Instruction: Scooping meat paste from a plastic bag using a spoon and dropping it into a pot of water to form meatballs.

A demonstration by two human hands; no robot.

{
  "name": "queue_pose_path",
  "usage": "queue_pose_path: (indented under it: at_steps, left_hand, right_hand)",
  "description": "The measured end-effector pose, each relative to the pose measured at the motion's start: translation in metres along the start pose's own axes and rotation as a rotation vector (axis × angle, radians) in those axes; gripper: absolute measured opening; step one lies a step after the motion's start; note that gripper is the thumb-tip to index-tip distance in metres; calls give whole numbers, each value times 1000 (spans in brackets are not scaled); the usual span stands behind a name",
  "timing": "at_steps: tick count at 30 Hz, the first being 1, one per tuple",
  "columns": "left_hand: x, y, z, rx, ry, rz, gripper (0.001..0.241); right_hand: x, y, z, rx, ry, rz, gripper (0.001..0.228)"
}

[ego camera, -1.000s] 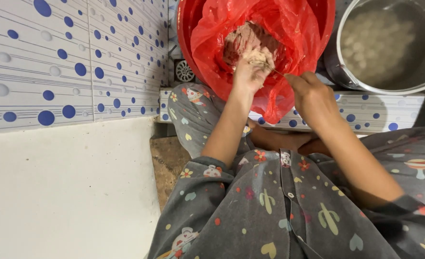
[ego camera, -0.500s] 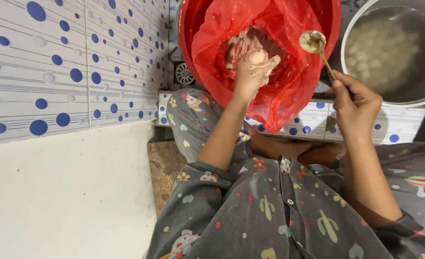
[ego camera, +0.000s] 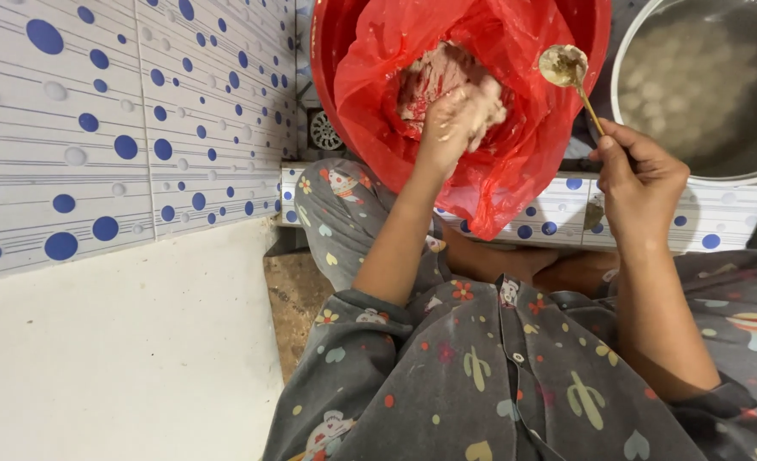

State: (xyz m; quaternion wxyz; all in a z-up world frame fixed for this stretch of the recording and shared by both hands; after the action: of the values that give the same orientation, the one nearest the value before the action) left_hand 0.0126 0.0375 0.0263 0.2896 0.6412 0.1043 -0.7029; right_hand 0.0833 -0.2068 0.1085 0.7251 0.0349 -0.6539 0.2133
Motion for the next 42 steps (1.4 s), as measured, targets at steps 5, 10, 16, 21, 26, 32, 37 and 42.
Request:
queue_pose_path:
  at_steps: [5, 10, 16, 21, 26, 32, 37, 42]
  left_hand:
    - [10, 4, -1, 97, 221, 311, 31]
    - [-11, 7, 2, 67, 303, 67, 25]
    - [1, -3, -4, -23, 361, -62, 30]
    - [21, 1, -7, 89, 82, 254, 9]
    - [7, -2, -4, 32, 188, 51, 19]
    - [5, -1, -2, -12, 210, 272, 40]
    - [-10, 1, 0, -4, 326, -29, 26]
    - [23, -3, -6, 39, 264, 145, 23]
  right_hand:
    - [0, 0, 0, -8, 7, 5, 19]
    - [2, 1, 1, -8, 24, 15, 19]
    - [-1, 0, 0, -2, -3, 12, 18]
    - [2, 1, 1, 2, -16, 25, 19]
    - [1, 1, 1, 21, -26, 21, 19]
    - [2, 2, 2, 18, -24, 29, 18]
    - [0, 2, 2, 23, -17, 34, 19]
    - [3, 2, 2, 13, 0, 41, 19]
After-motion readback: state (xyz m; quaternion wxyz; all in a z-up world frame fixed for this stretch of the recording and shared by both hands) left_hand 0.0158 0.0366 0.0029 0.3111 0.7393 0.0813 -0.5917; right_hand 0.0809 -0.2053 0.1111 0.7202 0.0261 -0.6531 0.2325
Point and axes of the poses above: each hand's wrist, its own z-axis away from the middle knuckle, its own y-axis out of the palm, x = y × z, the point moved 7 cm from there along -z, towards the middle knuckle, and after that the axes turned 6 degrees about y, right-handed, at the moved point
